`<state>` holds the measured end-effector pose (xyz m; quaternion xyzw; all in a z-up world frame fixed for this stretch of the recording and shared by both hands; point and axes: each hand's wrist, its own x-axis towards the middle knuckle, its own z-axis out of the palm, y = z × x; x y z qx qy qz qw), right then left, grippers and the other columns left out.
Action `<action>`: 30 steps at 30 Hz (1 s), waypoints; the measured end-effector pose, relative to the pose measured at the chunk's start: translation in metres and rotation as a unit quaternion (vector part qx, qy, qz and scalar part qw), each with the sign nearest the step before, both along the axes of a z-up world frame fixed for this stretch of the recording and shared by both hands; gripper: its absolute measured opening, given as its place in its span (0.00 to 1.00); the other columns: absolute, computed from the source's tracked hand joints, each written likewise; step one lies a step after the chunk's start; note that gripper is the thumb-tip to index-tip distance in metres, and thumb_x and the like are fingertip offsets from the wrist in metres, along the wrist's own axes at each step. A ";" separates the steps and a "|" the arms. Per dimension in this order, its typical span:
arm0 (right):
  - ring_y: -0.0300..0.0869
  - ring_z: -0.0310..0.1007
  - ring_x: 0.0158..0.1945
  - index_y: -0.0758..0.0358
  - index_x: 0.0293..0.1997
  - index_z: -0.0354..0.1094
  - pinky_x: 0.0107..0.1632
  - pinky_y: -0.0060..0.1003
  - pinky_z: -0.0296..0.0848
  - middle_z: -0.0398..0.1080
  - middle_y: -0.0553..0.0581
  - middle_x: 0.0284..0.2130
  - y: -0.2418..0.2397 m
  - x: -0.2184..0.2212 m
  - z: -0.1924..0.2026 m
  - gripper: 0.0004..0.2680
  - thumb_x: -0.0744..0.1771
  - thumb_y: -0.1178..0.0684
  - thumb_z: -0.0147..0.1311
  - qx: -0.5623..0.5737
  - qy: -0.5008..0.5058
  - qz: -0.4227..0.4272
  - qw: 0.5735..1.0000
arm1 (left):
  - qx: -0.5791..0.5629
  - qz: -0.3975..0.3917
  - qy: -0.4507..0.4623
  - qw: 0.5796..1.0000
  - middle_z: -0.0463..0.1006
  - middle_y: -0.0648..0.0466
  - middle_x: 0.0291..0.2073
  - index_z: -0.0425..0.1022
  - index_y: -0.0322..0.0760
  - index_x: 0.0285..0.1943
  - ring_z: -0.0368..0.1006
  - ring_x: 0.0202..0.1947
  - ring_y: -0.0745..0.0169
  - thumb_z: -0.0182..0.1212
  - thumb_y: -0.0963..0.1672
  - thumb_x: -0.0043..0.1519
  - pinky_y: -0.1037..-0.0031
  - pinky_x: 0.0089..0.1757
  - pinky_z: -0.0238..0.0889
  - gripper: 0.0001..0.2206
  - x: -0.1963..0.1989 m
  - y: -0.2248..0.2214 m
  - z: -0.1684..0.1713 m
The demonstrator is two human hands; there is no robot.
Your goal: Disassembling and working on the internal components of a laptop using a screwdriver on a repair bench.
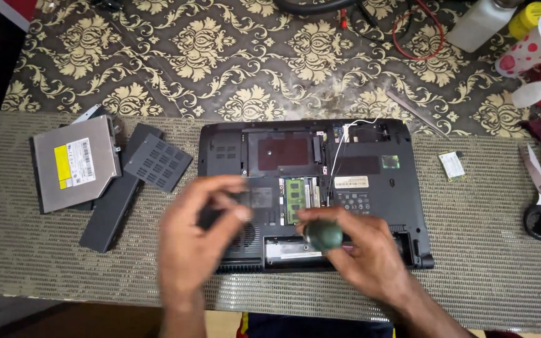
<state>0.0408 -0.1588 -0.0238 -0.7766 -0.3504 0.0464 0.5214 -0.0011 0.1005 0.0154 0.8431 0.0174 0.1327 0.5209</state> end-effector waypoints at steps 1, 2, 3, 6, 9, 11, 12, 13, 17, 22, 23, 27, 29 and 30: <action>0.45 0.89 0.44 0.61 0.55 0.69 0.42 0.30 0.91 0.79 0.58 0.51 0.002 0.000 -0.002 0.12 0.66 0.62 0.55 0.000 0.002 -0.002 1.000 | 0.000 -0.002 0.002 1.000 0.83 0.53 0.45 0.76 0.40 0.55 0.81 0.36 0.68 0.66 0.42 0.59 0.76 0.38 0.80 0.15 -0.003 0.013 -0.013; 0.45 0.88 0.42 0.61 0.55 0.69 0.38 0.29 0.91 0.80 0.59 0.48 0.004 0.001 -0.004 0.11 0.67 0.60 0.54 0.012 -0.019 0.015 1.000 | 0.040 0.060 0.049 0.996 0.80 0.50 0.47 0.77 0.41 0.56 0.79 0.39 0.62 0.66 0.43 0.59 0.71 0.36 0.81 0.15 -0.006 0.026 -0.025; 0.44 0.88 0.40 0.62 0.55 0.70 0.33 0.28 0.91 0.80 0.60 0.45 0.007 0.001 -0.005 0.10 0.68 0.57 0.54 0.023 -0.040 0.031 0.998 | 0.079 0.121 0.094 0.985 0.77 0.46 0.49 0.78 0.42 0.57 0.76 0.41 0.57 0.65 0.44 0.60 0.66 0.33 0.82 0.16 -0.009 0.040 -0.037; 0.38 0.77 0.42 0.61 0.50 0.74 0.44 0.27 0.81 0.76 0.53 0.42 0.011 0.001 -0.012 0.11 0.63 0.59 0.67 0.045 -0.042 0.002 0.998 | 0.179 0.110 0.113 0.971 0.72 0.49 0.65 0.73 0.45 0.64 0.64 0.61 0.46 0.66 0.51 0.57 0.51 0.50 0.68 0.25 -0.006 0.057 -0.056; 0.45 0.86 0.45 0.63 0.47 0.72 0.47 0.36 0.88 0.81 0.57 0.43 0.006 0.004 -0.006 0.13 0.69 0.42 0.51 0.020 -0.016 0.011 1.000 | 0.062 0.115 0.211 0.969 0.72 0.51 0.65 0.71 0.50 0.66 0.72 0.59 0.54 0.64 0.50 0.57 0.61 0.41 0.79 0.25 -0.007 0.052 -0.047; 0.46 0.87 0.45 0.62 0.50 0.70 0.47 0.36 0.89 0.80 0.57 0.45 0.002 0.003 -0.004 0.09 0.69 0.49 0.51 0.012 -0.003 0.025 1.000 | 0.068 0.114 0.203 0.970 0.75 0.51 0.61 0.71 0.50 0.66 0.75 0.56 0.56 0.64 0.49 0.57 0.64 0.38 0.79 0.25 -0.007 0.051 -0.048; 0.46 0.87 0.46 0.60 0.53 0.68 0.46 0.36 0.89 0.80 0.58 0.47 0.000 0.003 -0.003 0.08 0.69 0.56 0.52 0.004 0.008 0.035 0.999 | 0.074 0.112 0.194 0.972 0.78 0.51 0.57 0.71 0.49 0.66 0.77 0.53 0.57 0.65 0.49 0.58 0.68 0.36 0.80 0.25 -0.006 0.050 -0.048; 0.46 0.87 0.46 0.60 0.53 0.68 0.46 0.36 0.89 0.80 0.58 0.47 0.004 0.003 -0.001 0.08 0.69 0.56 0.52 0.004 0.007 0.037 0.999 | 0.074 0.114 0.193 0.972 0.78 0.51 0.57 0.71 0.49 0.66 0.77 0.53 0.57 0.65 0.49 0.58 0.68 0.36 0.80 0.25 -0.007 0.051 -0.049; 0.44 0.80 0.47 0.64 0.49 0.74 0.52 0.36 0.83 0.76 0.57 0.45 0.009 -0.003 -0.006 0.07 0.68 0.57 0.53 0.089 0.091 0.036 0.991 | 0.080 0.102 0.198 0.972 0.80 0.52 0.57 0.69 0.48 0.68 0.79 0.52 0.57 0.63 0.49 0.59 0.65 0.36 0.81 0.25 -0.008 0.052 -0.051; 0.45 0.90 0.44 0.62 0.55 0.72 0.49 0.32 0.91 0.81 0.60 0.47 0.004 0.003 -0.012 0.12 0.66 0.60 0.61 0.053 0.003 0.008 0.999 | 0.076 0.110 0.203 0.970 0.80 0.53 0.56 0.69 0.49 0.68 0.79 0.53 0.60 0.63 0.49 0.59 0.67 0.34 0.82 0.25 -0.008 0.050 -0.050; 0.46 0.89 0.47 0.62 0.53 0.72 0.50 0.33 0.91 0.81 0.59 0.47 0.003 0.003 -0.012 0.10 0.66 0.59 0.59 0.048 0.017 0.010 0.999 | 0.079 0.108 0.205 0.970 0.80 0.53 0.56 0.69 0.49 0.68 0.79 0.52 0.60 0.63 0.49 0.59 0.67 0.34 0.82 0.25 -0.009 0.051 -0.051; 0.40 0.80 0.48 0.59 0.47 0.75 0.53 0.35 0.84 0.76 0.52 0.45 0.013 0.000 -0.006 0.11 0.63 0.52 0.66 0.063 0.037 -0.017 0.997 | 0.085 0.113 0.213 0.967 0.80 0.55 0.58 0.69 0.51 0.68 0.78 0.54 0.61 0.63 0.50 0.59 0.67 0.37 0.78 0.26 -0.008 0.048 -0.044; 0.43 0.80 0.47 0.65 0.51 0.74 0.54 0.36 0.86 0.76 0.57 0.45 0.008 -0.001 -0.012 0.12 0.64 0.59 0.65 0.133 0.117 0.021 0.984 | 0.088 0.107 0.203 0.969 0.80 0.55 0.58 0.69 0.50 0.68 0.78 0.54 0.60 0.63 0.50 0.59 0.66 0.38 0.78 0.26 -0.008 0.050 -0.047; 0.46 0.79 0.45 0.70 0.55 0.72 0.55 0.36 0.87 0.77 0.63 0.45 0.006 -0.002 -0.015 0.13 0.65 0.66 0.64 0.202 0.198 0.061 0.957 | 0.093 0.103 0.194 0.971 0.81 0.55 0.57 0.69 0.49 0.68 0.78 0.54 0.60 0.63 0.50 0.59 0.65 0.39 0.77 0.26 -0.008 0.051 -0.048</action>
